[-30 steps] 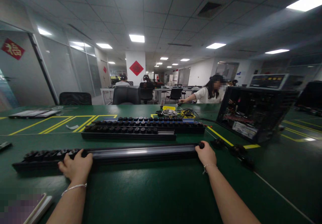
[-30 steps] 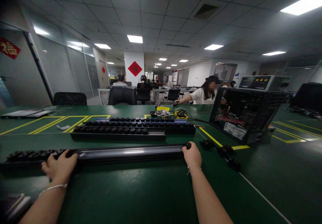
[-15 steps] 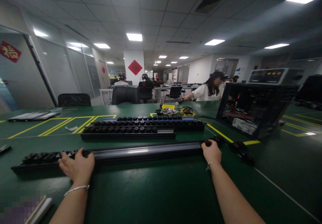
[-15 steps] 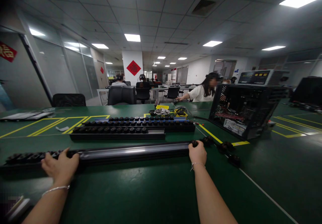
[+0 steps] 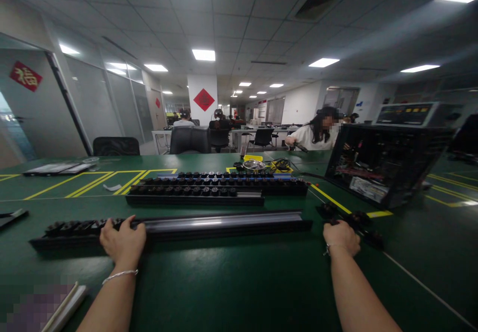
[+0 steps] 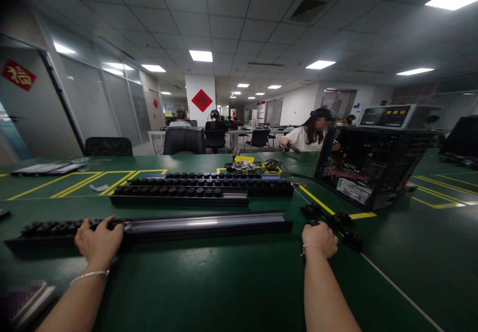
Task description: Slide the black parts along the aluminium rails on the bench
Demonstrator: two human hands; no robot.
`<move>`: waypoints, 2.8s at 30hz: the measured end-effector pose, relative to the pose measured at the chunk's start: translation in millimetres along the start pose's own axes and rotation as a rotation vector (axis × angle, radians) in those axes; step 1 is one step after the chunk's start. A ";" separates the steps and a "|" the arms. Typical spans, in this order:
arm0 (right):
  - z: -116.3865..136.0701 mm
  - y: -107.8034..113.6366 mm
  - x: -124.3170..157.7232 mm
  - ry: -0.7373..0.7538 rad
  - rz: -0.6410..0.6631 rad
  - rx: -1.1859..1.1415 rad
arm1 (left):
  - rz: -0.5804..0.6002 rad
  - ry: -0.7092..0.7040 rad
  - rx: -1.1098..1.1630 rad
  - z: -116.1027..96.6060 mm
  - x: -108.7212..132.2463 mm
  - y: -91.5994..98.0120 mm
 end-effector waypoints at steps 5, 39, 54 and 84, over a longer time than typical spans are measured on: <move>-5.8 -5.7 -4.3 0.025 -0.007 -0.024 | 0.037 0.094 0.035 7.8 -1.6 -2.6; 122.1 -45.1 154.6 1.178 0.261 0.127 | 0.042 0.108 0.031 4.6 4.4 5.7; 122.4 -44.1 154.6 1.174 0.270 0.139 | 0.087 0.105 -0.064 -6.8 6.2 16.4; 122.0 -44.5 154.4 1.169 0.265 0.117 | 0.146 0.000 -0.006 -18.2 9.4 4.3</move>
Point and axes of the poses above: each hand's wrist, its own x-axis away from the middle knuckle, its own y-axis out of the back of the hand, z = x × y, the point moved 5 cm from there along -x, towards the middle knuckle, and after that the axes turned 2 degrees about z, right-handed, at the moved point
